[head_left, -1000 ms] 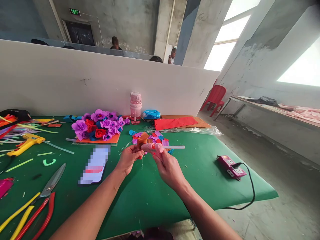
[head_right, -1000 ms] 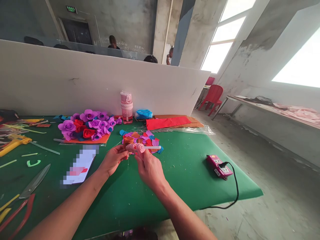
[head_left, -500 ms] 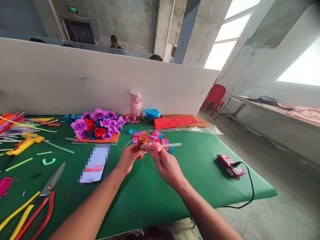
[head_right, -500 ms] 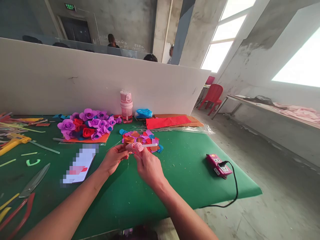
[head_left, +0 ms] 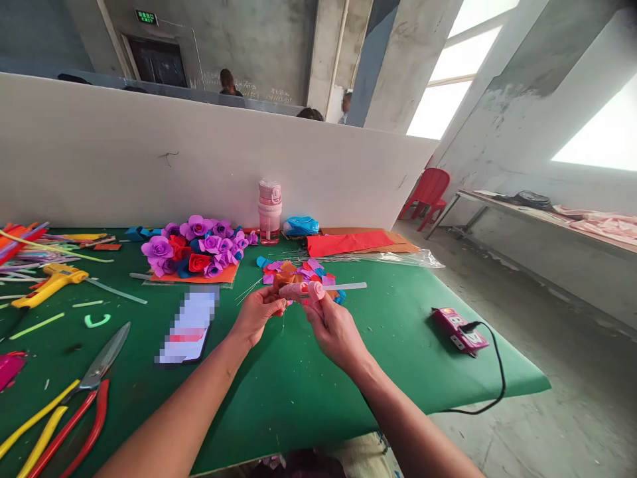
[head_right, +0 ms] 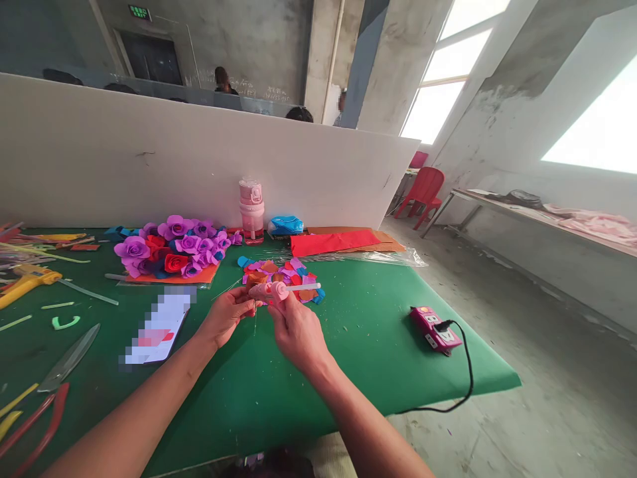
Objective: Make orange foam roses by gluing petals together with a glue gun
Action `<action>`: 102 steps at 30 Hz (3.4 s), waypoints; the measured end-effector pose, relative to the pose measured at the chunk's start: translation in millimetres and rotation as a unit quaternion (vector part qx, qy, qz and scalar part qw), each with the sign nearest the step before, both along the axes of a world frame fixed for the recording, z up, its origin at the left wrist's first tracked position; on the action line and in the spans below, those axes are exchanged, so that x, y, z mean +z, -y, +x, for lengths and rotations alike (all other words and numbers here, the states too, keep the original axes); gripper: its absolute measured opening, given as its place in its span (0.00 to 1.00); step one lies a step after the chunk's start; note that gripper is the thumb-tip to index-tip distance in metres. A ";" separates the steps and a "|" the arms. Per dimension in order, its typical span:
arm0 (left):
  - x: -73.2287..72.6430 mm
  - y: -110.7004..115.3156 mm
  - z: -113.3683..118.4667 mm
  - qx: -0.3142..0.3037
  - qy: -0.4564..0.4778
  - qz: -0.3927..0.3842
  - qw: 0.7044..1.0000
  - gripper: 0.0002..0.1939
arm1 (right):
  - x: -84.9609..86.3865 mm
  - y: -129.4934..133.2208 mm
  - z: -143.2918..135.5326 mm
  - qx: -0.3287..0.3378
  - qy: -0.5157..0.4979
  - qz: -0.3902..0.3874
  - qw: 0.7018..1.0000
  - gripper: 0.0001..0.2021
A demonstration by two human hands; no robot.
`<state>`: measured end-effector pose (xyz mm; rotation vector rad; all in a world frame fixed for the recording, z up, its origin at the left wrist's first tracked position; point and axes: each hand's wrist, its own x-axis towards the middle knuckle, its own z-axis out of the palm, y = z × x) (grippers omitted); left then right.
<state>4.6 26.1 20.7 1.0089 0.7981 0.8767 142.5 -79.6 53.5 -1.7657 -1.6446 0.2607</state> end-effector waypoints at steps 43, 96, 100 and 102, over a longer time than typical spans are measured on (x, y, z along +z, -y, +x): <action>-4.9 -5.0 -4.0 -0.025 0.084 -0.028 0.996 0.16 | -4.3 23.5 94.1 -0.199 -0.049 -0.009 0.979 0.14; -6.9 -7.4 -1.3 -0.009 0.002 -0.009 1.000 0.16 | -44.0 -69.7 -16.1 0.120 -0.733 -0.018 0.670 0.19; -7.7 -7.4 -1.6 -0.020 -0.003 -0.006 1.000 0.15 | -41.5 -68.9 -14.0 0.132 -0.743 -0.040 0.655 0.22; -7.3 -7.1 -1.2 -0.019 -0.004 -0.008 1.000 0.16 | -39.4 -68.2 -12.4 0.137 -0.742 -0.035 0.655 0.22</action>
